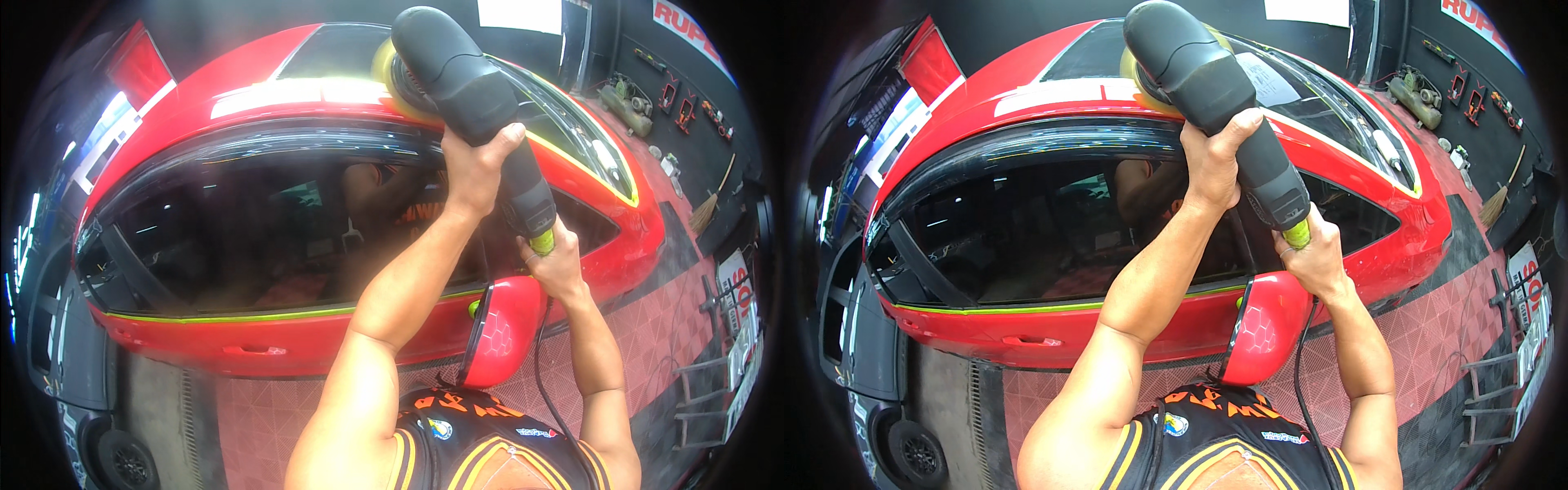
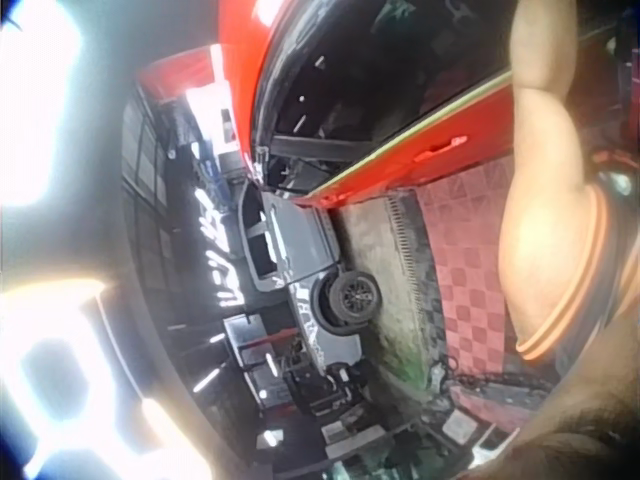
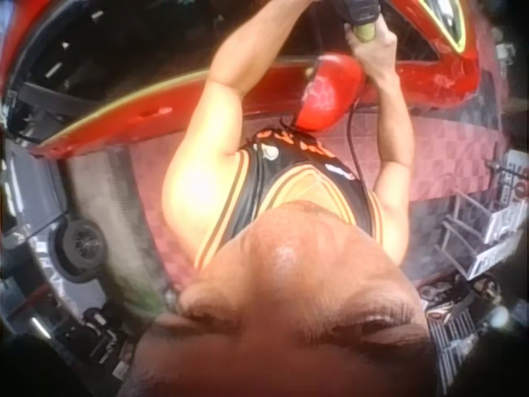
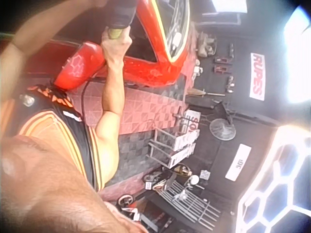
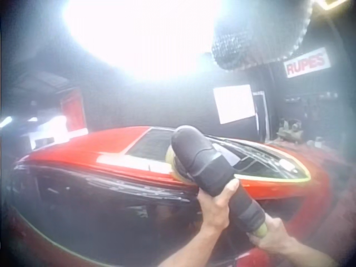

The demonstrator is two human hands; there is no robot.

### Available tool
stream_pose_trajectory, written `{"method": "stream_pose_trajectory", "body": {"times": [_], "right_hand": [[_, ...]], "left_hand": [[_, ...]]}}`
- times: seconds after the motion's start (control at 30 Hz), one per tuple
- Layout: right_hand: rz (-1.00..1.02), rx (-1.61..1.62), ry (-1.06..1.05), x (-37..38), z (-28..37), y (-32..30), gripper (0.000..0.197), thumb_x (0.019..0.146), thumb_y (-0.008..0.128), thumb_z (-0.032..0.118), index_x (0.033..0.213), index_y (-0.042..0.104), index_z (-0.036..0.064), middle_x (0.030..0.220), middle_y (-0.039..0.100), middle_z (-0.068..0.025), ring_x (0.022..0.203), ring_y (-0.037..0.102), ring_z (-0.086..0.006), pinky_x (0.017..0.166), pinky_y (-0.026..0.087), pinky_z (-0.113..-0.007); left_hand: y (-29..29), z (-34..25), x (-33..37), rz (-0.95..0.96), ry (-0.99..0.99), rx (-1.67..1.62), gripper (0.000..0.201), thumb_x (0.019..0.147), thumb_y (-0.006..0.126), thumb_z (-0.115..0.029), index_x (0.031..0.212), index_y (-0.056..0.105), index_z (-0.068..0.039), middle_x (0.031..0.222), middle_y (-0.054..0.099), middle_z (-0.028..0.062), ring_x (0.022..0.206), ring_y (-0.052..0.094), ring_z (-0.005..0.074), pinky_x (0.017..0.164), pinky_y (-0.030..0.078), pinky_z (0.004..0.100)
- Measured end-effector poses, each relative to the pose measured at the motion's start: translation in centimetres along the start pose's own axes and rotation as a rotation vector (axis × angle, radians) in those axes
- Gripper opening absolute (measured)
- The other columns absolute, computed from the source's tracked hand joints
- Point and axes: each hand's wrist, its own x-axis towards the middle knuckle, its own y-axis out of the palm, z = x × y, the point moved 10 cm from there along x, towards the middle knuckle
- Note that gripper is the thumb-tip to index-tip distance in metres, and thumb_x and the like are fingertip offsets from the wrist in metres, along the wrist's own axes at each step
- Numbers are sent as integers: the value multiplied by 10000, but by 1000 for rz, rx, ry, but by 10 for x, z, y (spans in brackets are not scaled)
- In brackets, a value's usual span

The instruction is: The person uses a rotary polisher to buff the roof and side panels of a red car. They move the tool in circular motions across the vehicle's surface, covering the area above the windows and the rear quarter panel.

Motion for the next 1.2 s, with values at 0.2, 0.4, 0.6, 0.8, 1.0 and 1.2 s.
{"method": "stream_pose_trajectory", "body": {"times": [0.2,0.4,0.6,0.8,1.0,1.2], "right_hand": [[-5,-11,-32,4,9,5,374,849,799,4,1193,652,3,951,764,-196,829,782,-329,768,599,-380],[2,0,-22,6,16,16,380,844,798,-2,1194,649,-1,950,762,-195,823,782,-329,762,599,-380],[3,-6,-56,9,24,21,378,844,797,-3,1191,647,-3,946,762,-199,818,780,-331,763,601,-377],[0,-13,-59,9,26,24,376,846,797,4,1190,647,-4,943,760,-209,824,781,-353,767,603,-383],[-20,-43,-77,4,24,16,388,842,801,10,1197,645,-5,932,760,-212,834,784,-365,769,603,-392],[-52,-77,-35,-14,4,0,393,838,794,4,1203,647,1,936,763,-212,831,783,-365,763,599,-391]], "left_hand": [[-5,-8,3,11,25,-12,384,847,830,-113,1173,647,-23,1045,666,56,896,679,159,813,585,342],[-13,-18,4,20,25,-7,373,849,829,-112,1164,649,-25,1041,664,56,895,680,159,815,589,342],[-21,-26,5,6,71,-2,355,853,820,-110,1154,651,-27,1026,659,58,883,677,159,805,590,345],[-22,-30,5,25,48,-17,337,855,813,-108,1143,656,-30,1027,662,56,887,675,160,809,585,348],[-19,-21,0,28,60,-30,332,850,821,-109,1130,661,-32,1017,672,50,876,680,153,798,587,334],[-5,5,-12,45,28,-39,327,848,828,-107,1119,663,-29,1000,676,45,852,685,149,774,593,328]]}}
